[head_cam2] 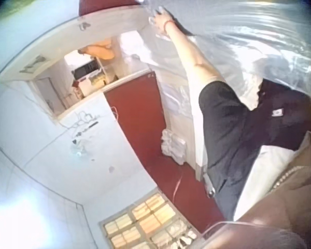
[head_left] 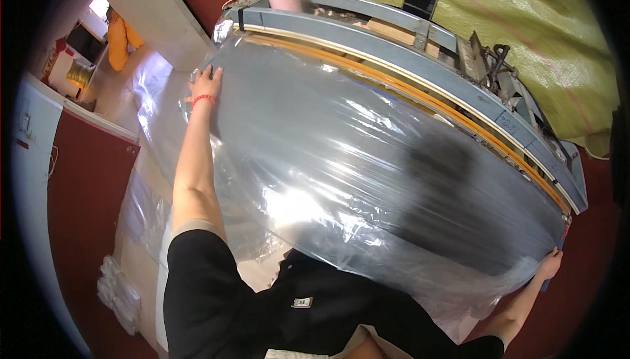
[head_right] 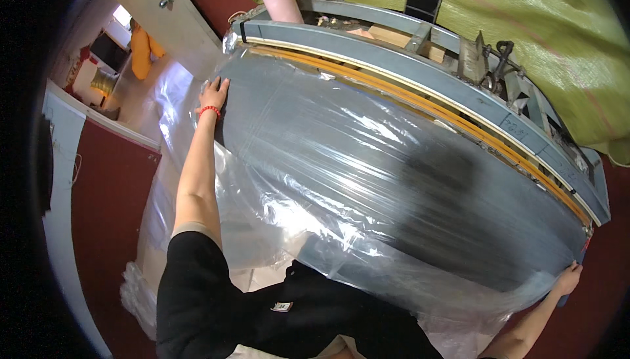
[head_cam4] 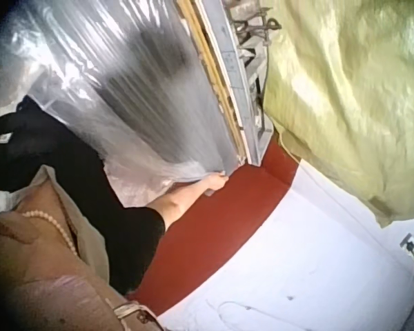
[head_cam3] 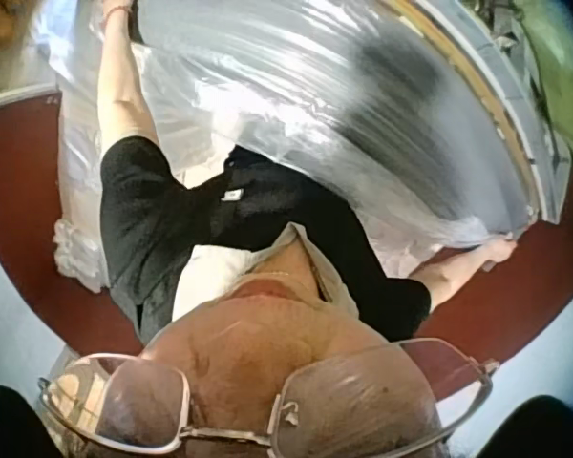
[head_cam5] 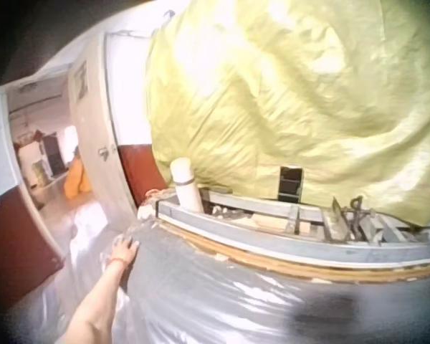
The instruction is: Positioning and sealing large plastic bags using an industrial heat sealer.
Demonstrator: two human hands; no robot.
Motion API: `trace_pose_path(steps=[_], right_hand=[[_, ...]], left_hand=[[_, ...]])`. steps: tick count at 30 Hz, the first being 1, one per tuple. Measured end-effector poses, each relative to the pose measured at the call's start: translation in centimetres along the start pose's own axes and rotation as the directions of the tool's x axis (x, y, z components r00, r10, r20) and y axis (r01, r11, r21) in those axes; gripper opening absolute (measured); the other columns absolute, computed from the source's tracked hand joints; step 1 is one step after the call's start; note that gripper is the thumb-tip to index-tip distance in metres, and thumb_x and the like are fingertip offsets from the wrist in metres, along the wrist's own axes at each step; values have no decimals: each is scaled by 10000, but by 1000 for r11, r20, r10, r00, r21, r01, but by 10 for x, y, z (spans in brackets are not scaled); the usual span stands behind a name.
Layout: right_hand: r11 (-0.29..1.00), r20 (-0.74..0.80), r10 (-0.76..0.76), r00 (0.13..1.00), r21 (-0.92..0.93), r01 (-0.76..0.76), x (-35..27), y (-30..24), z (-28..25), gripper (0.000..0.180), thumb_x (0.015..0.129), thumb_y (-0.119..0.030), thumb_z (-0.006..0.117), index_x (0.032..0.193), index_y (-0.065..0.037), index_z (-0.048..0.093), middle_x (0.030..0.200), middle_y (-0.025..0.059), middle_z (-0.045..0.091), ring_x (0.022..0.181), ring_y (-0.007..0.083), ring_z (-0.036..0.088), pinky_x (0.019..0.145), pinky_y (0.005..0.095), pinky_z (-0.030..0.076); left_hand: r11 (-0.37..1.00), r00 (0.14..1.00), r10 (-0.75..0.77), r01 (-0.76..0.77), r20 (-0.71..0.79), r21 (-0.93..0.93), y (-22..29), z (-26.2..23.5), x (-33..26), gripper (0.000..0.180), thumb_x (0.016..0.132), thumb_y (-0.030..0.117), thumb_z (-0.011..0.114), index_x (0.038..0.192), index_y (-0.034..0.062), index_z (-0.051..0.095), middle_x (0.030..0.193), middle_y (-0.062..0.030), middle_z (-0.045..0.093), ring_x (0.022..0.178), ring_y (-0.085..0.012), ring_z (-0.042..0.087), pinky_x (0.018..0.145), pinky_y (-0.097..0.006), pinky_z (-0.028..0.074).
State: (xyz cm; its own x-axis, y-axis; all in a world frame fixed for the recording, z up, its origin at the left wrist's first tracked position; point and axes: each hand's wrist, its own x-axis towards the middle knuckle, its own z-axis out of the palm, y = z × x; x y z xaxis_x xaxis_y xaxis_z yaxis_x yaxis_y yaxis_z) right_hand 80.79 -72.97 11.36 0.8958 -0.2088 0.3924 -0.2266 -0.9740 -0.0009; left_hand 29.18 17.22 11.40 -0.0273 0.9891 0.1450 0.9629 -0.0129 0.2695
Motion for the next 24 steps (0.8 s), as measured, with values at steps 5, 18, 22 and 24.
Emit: trace_pose_path(steps=[5,18,22,24], right_hand=[[996,143,-25,989,88,12,34,30,17,583,846,-515,383,1066,10,513,994,231,562,928,396,521,753,442,408],[877,-117,-209,971,418,239,63,35,4,355,816,-316,573,971,3,576,937,106,607,840,218,556,778,303,416],[767,-122,-450,884,455,453,48,-47,-30,310,834,-277,558,956,7,568,922,102,606,838,202,559,776,287,418],[707,-170,-499,850,488,512,51,-87,-45,300,842,-265,550,954,13,564,921,101,603,841,198,557,775,285,419]], left_hand=[[892,954,128,-231,-273,-388,-33,-11,11,411,804,434,502,1079,137,576,1102,-105,546,1019,-231,506,856,-472,358],[968,965,252,-253,-69,2,-258,131,-79,225,759,81,489,957,30,584,926,-173,598,879,-322,572,759,-411,458],[997,989,69,-66,-128,29,-288,63,-112,177,772,80,491,917,33,583,856,-175,604,829,-338,573,697,-418,457],[971,921,-111,20,-373,-238,-314,32,-111,126,790,101,517,869,19,570,787,-164,601,750,-273,590,651,-358,456]])
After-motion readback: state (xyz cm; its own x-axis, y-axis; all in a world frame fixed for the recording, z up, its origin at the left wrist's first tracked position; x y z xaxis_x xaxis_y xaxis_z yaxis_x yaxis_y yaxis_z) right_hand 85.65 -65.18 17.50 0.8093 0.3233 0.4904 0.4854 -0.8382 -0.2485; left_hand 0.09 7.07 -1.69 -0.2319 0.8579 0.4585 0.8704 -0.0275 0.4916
